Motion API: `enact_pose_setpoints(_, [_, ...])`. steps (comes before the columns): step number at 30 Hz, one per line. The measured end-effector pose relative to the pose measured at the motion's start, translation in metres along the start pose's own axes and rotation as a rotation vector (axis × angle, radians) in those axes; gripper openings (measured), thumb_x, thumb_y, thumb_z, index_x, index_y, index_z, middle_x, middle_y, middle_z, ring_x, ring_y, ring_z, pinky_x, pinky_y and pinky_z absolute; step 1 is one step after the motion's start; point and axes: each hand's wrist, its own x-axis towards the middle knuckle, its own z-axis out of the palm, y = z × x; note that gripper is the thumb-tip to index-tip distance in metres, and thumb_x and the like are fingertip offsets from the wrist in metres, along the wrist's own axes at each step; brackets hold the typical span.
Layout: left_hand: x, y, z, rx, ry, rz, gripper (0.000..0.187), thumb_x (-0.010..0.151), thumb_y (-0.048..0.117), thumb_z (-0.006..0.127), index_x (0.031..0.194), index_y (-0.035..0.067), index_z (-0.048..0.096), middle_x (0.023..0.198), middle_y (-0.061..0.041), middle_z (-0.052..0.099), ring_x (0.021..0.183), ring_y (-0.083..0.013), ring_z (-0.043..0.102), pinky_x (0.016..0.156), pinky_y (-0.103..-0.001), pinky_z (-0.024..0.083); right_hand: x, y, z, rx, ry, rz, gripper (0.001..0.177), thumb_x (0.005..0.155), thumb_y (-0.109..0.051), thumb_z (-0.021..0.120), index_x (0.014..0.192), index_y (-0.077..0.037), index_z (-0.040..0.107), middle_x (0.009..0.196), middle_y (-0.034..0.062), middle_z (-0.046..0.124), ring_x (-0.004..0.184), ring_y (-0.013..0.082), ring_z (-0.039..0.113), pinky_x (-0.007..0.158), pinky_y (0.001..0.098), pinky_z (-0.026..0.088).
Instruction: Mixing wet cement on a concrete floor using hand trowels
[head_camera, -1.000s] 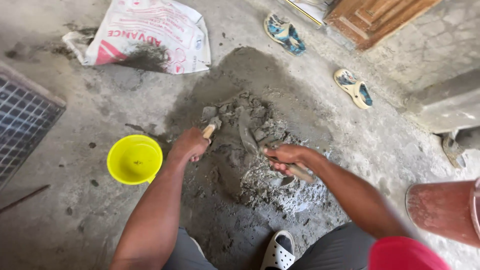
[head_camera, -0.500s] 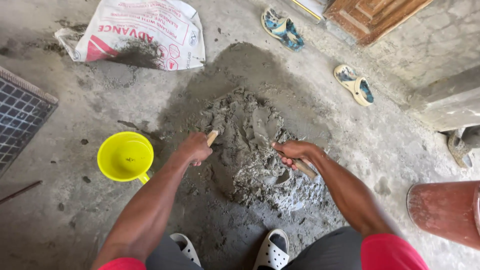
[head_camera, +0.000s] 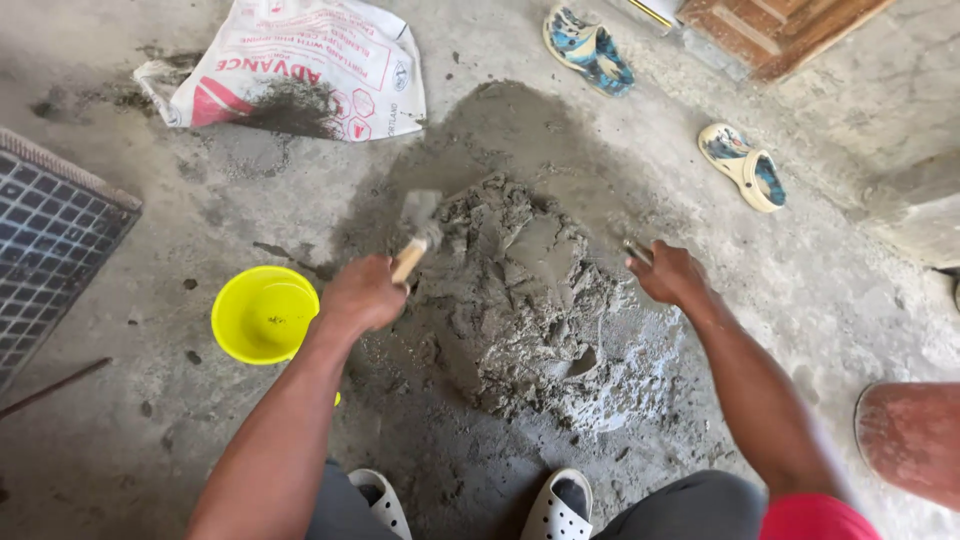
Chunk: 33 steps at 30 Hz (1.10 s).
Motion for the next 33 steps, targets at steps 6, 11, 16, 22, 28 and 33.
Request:
enact_pose_setpoints(6, [0.083,-0.031,0.030,-0.089,0.159,0.023,0.030,0.080,0.018,0.052,0.068,-0.001,0.072,0.046,-0.013,0.060,0.048,-0.0334,0.069,0.058,-0.048,0.056,0.064,-0.033,0.014,0.049,0.155,0.041,0.084,0.100,-0.072,0.033,0.117,0.001,0.071,0.112,0.0328,0.072,0.112,0.0505,0.068,0.095,0.0611,0.051])
enact_pose_setpoints(11, [0.125,-0.026,0.078,-0.367,0.036,-0.023,0.035,0.081,0.007,0.063,0.101,-0.021,0.068,0.076,-0.032,0.069,0.056,-0.0378,0.072,0.041,-0.045,0.058,0.093,-0.100,0.030,-0.068,0.166,-0.116,0.075,0.105,-0.062,0.035,0.117,0.003,0.071,0.102,0.0319,0.073,0.102,0.0517,0.070,0.086,0.0607,0.056])
enact_pose_setpoints(16, [0.119,-0.008,0.091,-0.116,0.006,0.104,0.029,0.082,0.011,0.062,0.097,-0.012,0.069,0.066,-0.021,0.070,0.050,-0.0326,0.071,0.047,-0.045,0.059,0.056,-0.097,0.021,-0.218,0.123,-0.171,0.072,0.105,-0.060,0.033,0.117,0.001,0.067,0.107,0.0310,0.073,0.105,0.0506,0.071,0.088,0.0592,0.055])
enact_pose_setpoints(22, [0.059,0.005,0.086,0.067,-0.065,0.221,0.038,0.091,0.007,0.057,0.124,-0.011,0.061,0.095,-0.027,0.069,0.071,-0.0373,0.072,0.055,-0.044,0.059,-0.031,-0.099,0.011,-0.244,0.125,-0.276,0.066,0.111,-0.052,0.029,0.126,0.004,0.060,0.097,0.0312,0.072,0.093,0.0482,0.074,0.084,0.0549,0.057])
enact_pose_setpoints(28, [-0.042,0.031,0.048,0.388,-0.075,0.383,0.038,0.094,0.006,0.060,0.129,-0.010,0.056,0.096,-0.022,0.068,0.078,-0.0341,0.074,0.058,-0.043,0.060,-0.133,-0.074,-0.003,-0.271,0.086,-0.187,0.063,0.110,-0.059,0.027,0.125,-0.005,0.055,0.097,0.0244,0.075,0.095,0.0450,0.076,0.090,0.0578,0.054])
enact_pose_setpoints(33, [-0.028,0.008,0.056,0.600,-0.031,0.335,0.015,0.095,0.013,0.061,0.109,0.008,0.066,0.067,-0.004,0.063,0.044,-0.0178,0.056,0.038,-0.037,0.052,-0.098,0.034,0.037,-0.586,0.556,-0.193,0.056,0.110,-0.067,0.038,0.109,-0.017,0.062,0.070,0.0039,0.067,0.036,0.0169,0.051,0.035,0.0312,0.037])
